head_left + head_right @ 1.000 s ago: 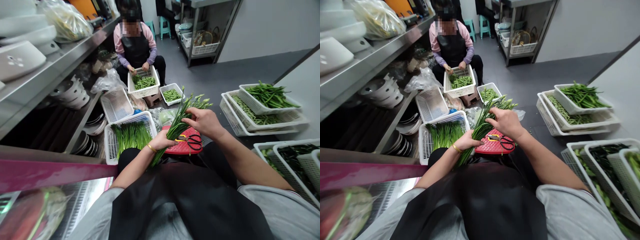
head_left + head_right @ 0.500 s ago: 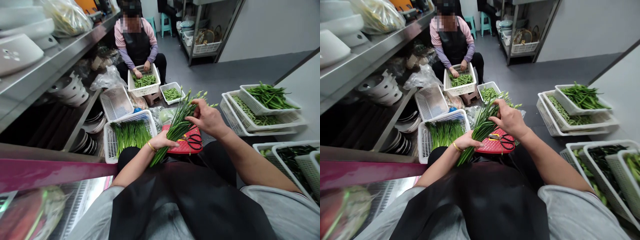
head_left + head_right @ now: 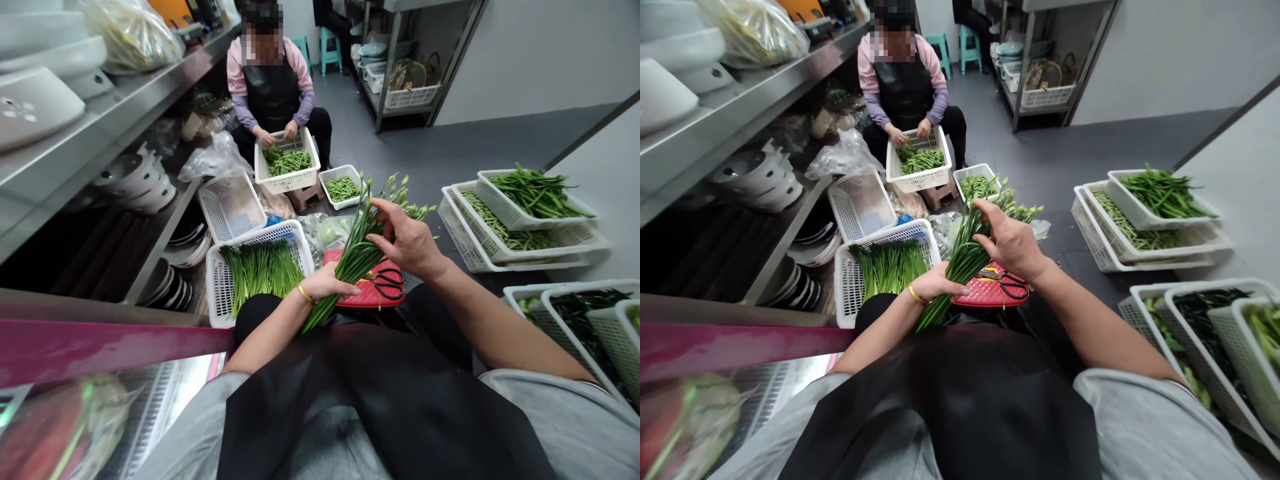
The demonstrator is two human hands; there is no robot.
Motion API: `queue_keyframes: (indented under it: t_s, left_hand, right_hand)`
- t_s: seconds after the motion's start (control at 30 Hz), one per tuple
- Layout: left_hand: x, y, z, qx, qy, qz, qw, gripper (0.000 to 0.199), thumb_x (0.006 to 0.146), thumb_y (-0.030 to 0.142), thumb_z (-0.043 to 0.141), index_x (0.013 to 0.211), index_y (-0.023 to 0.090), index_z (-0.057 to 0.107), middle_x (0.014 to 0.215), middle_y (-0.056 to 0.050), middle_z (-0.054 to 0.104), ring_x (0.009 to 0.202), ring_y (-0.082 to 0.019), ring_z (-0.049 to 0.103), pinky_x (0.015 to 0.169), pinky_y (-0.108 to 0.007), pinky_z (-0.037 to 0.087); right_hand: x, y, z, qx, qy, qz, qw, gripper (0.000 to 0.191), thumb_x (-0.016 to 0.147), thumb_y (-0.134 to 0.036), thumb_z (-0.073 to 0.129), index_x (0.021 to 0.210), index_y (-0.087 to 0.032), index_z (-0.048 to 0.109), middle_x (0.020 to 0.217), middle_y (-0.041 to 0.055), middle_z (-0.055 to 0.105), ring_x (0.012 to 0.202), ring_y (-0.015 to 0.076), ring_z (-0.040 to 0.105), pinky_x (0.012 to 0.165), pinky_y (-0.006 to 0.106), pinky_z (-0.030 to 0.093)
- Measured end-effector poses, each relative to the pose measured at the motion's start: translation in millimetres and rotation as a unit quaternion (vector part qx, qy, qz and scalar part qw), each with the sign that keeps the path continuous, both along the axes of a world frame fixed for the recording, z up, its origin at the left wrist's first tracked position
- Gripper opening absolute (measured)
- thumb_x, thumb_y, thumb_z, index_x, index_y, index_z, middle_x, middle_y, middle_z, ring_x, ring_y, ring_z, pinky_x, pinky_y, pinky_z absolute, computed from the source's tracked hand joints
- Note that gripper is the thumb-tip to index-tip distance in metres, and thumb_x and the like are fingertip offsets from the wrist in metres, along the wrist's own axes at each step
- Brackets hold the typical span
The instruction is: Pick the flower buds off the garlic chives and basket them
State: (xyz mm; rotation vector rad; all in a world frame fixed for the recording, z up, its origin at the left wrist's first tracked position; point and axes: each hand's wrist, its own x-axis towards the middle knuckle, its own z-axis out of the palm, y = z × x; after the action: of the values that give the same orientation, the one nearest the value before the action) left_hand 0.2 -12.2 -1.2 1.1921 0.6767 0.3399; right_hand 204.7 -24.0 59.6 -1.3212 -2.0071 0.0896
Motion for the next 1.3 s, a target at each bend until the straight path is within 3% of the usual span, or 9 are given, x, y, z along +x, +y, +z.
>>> queue_keyframes:
  t_s: [0.27,0.47,0.63,0.8,0.93,1.03,1.2,1.3]
  left_hand:
    - [0.8,-1.2,-2.4,-0.008,-0.002,0.002,1.0,0.059,0.051,0.038,0.088,0.097,0.008,0.065,0.049,0.006,0.052,0.041,-0.008,0.045,0.043,-0.022,0.038]
    - [-3.1,2.0,-5.6,0.01,-0.005,-0.006,1.0,0.052,0.054,0.035,0.086,0.094,0.007,0.067,0.048,0.006,0.051,0.041,-0.009,0.046,0.042,-0.022,0.037]
    - [-3.0,3.2,-9.4,0.014,-0.009,-0.003,1.0,0.054,0.056,0.035,0.086,0.1,0.008,0.068,0.049,0.006,0.052,0.041,-0.008,0.046,0.042,-0.022,0.038]
    - [-3.5,3.5,-8.1,0.022,-0.003,-0.003,1.0,0.06,0.056,0.038,0.086,0.104,0.008,0.068,0.05,0.006,0.051,0.041,-0.008,0.046,0.042,-0.021,0.036]
    - [-2.8,2.9,-4.0,0.022,0.007,-0.003,1.0,0.059,0.055,0.04,0.086,0.102,0.008,0.068,0.05,0.005,0.053,0.042,-0.008,0.046,0.043,-0.021,0.037]
    - [-1.5,2.6,-2.9,0.028,0.009,0.0,1.0,0.059,0.054,0.041,0.086,0.1,0.009,0.068,0.052,0.005,0.055,0.043,-0.008,0.045,0.045,-0.021,0.037]
    - [-1.2,4.8,-11.7,0.071,0.038,-0.001,0.997,0.052,0.058,0.036,0.084,0.101,0.011,0.068,0.062,0.004,0.057,0.05,-0.006,0.045,0.048,-0.02,0.038]
    - [-2.2,7.6,-19.0,0.103,0.042,0.0,0.994,0.047,0.061,0.033,0.082,0.1,0.011,0.069,0.064,0.003,0.056,0.052,-0.007,0.047,0.05,-0.02,0.039]
  right_hand:
    - [-3.2,0.8,-2.4,-0.047,0.07,0.033,0.996,0.057,0.081,-0.021,0.057,0.136,-0.019,0.044,0.082,-0.0003,0.065,0.053,0.0105,0.051,0.055,0.025,0.048]
    - [6.2,1.5,5.3,-0.047,0.04,0.023,0.998,0.065,0.078,-0.02,0.061,0.14,-0.021,0.042,0.102,0.0049,0.066,0.053,0.0091,0.052,0.059,0.027,0.051]
    - [8.3,1.1,9.0,-0.108,0.099,0.066,0.987,0.067,0.079,-0.027,0.065,0.141,-0.02,0.039,0.089,0.002,0.065,0.053,0.0102,0.053,0.056,0.027,0.051]
    - [5.8,0.6,5.5,-0.081,0.082,0.039,0.993,0.06,0.082,-0.024,0.06,0.139,-0.022,0.043,0.085,0.0019,0.068,0.061,0.0134,0.059,0.062,0.029,0.054]
    - [9.0,1.0,6.5,-0.086,0.077,0.072,0.991,0.06,0.082,-0.024,0.061,0.14,-0.023,0.044,0.081,0.0,0.069,0.059,0.012,0.057,0.063,0.028,0.055]
    - [12.4,2.6,8.9,-0.103,0.107,0.081,0.986,0.053,0.084,-0.026,0.061,0.135,-0.022,0.05,0.076,-0.0006,0.068,0.06,0.0115,0.058,0.063,0.027,0.054]
    - [13.2,7.7,8.5,-0.183,0.195,0.111,0.957,0.068,0.075,-0.032,0.072,0.137,-0.017,0.048,0.079,0.0016,0.068,0.064,0.0138,0.063,0.061,0.028,0.055]
    - [10.0,7.8,8.2,-0.177,0.23,0.093,0.952,0.055,0.077,-0.031,0.069,0.128,-0.017,0.054,0.074,-0.0002,0.065,0.06,0.0122,0.06,0.057,0.027,0.053]
